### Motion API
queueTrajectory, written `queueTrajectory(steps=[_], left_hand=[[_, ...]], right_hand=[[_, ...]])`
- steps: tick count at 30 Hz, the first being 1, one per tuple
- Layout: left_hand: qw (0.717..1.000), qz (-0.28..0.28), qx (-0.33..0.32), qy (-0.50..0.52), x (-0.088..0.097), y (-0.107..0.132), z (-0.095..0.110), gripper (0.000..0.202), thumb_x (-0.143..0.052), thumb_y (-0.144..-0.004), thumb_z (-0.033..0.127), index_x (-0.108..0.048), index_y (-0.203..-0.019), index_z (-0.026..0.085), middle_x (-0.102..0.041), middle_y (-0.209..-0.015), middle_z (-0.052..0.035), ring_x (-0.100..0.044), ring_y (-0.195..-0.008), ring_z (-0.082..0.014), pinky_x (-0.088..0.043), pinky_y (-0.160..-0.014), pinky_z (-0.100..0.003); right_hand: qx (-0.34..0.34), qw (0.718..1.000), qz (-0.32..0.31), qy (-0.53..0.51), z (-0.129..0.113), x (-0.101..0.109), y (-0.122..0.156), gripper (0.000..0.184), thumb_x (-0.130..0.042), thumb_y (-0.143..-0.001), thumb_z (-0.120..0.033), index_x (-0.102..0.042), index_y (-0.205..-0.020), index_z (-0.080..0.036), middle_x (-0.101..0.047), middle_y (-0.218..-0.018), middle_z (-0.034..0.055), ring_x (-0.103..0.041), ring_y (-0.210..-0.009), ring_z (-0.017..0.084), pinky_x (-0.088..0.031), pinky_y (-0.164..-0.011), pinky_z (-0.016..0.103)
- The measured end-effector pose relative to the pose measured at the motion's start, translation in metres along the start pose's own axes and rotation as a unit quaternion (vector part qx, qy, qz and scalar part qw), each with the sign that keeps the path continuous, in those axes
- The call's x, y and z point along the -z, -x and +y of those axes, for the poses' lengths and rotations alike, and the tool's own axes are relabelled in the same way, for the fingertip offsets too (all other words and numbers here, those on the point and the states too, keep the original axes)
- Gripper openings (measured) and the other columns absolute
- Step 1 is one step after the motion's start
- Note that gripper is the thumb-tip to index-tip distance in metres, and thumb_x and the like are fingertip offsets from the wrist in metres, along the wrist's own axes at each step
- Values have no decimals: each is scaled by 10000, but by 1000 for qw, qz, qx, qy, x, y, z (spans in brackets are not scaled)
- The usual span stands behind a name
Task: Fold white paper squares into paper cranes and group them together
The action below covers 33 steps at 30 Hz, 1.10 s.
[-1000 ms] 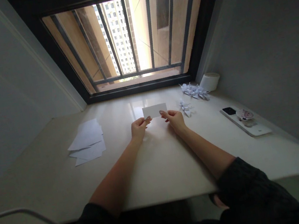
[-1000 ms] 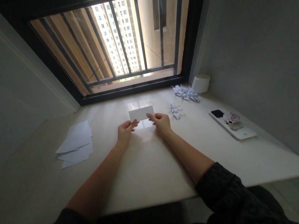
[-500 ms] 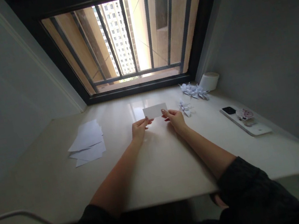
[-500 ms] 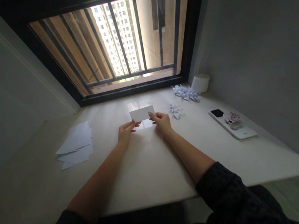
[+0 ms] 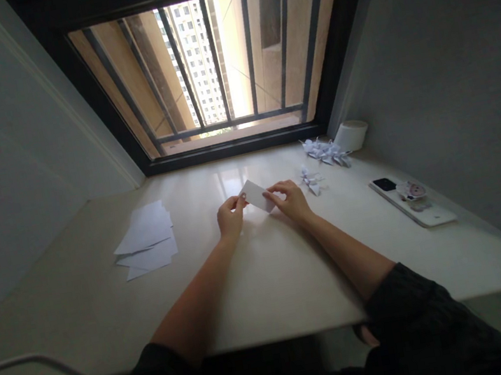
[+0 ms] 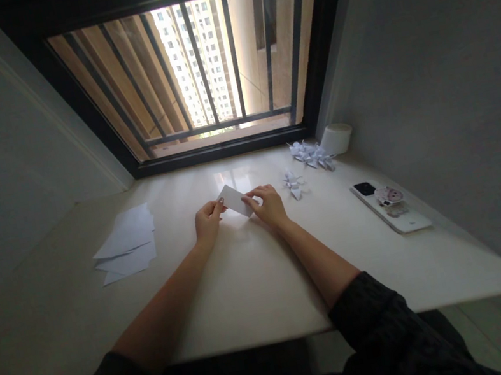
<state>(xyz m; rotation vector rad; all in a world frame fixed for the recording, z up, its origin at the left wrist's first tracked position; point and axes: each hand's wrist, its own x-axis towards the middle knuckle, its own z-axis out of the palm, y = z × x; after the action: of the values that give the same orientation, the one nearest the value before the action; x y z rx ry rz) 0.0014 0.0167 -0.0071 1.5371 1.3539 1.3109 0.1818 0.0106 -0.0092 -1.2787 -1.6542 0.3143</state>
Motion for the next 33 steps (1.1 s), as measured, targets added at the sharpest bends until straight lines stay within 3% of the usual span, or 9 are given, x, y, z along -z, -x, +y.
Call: queueTrajectory(steps=[4,8,14,21,26,33], left_hand=[[1000,2,14,21,0,-1,0,350,-542,-776,510,-671,-791,185,-697,-780,-49,-631,-738,-169,-437,-634,-247],[998,-24,35,52,-2,2,3,358,-579,-762,484,-687,-951,200,-715,-880,-68,-641,-786,-187,-451,-673,-272],[998,-32,26,40,-4,5,13,251,-694,-674,431,-698,-799,214,-715,-840,-53,-637,-866,-232,-448,-731,-296],[996,-49,0,76,-2,9,24,276,-654,-692,447,-665,-776,184,-692,-819,-45,-608,-847,-202,-434,-767,-284],[998,-47,9,43,0,9,18,300,-568,-731,462,-612,-641,179,-610,-639,-2,-555,-716,-180,-401,-631,-253],[999,-20,-22,-11,-3,1,0,437,-514,-770,525,-439,-500,189,-372,-486,36,-370,-515,-116,-265,-517,-244]], right_hand=[[-33,997,-13,-74,-5,-1,2,255,-600,-783,-443,-738,-810,-230,-671,-761,50,-551,-688,178,-424,-614,310],[-65,989,59,-116,-15,-2,5,278,-640,-738,-470,-741,-813,-222,-662,-793,50,-561,-692,164,-419,-589,290],[-58,989,30,-132,-25,-9,9,281,-674,-687,-499,-716,-714,-222,-666,-806,47,-585,-756,168,-433,-645,292],[-172,946,-15,-274,-17,-14,7,380,-728,-589,-530,-709,-753,-187,-702,-769,60,-606,-674,172,-458,-618,291],[-210,914,57,-341,-10,-14,3,375,-719,-593,-524,-669,-730,-178,-684,-710,33,-601,-643,154,-461,-624,278],[-219,923,105,-299,2,-14,2,410,-666,-628,-531,-638,-827,-174,-650,-657,16,-569,-578,142,-427,-551,257]])
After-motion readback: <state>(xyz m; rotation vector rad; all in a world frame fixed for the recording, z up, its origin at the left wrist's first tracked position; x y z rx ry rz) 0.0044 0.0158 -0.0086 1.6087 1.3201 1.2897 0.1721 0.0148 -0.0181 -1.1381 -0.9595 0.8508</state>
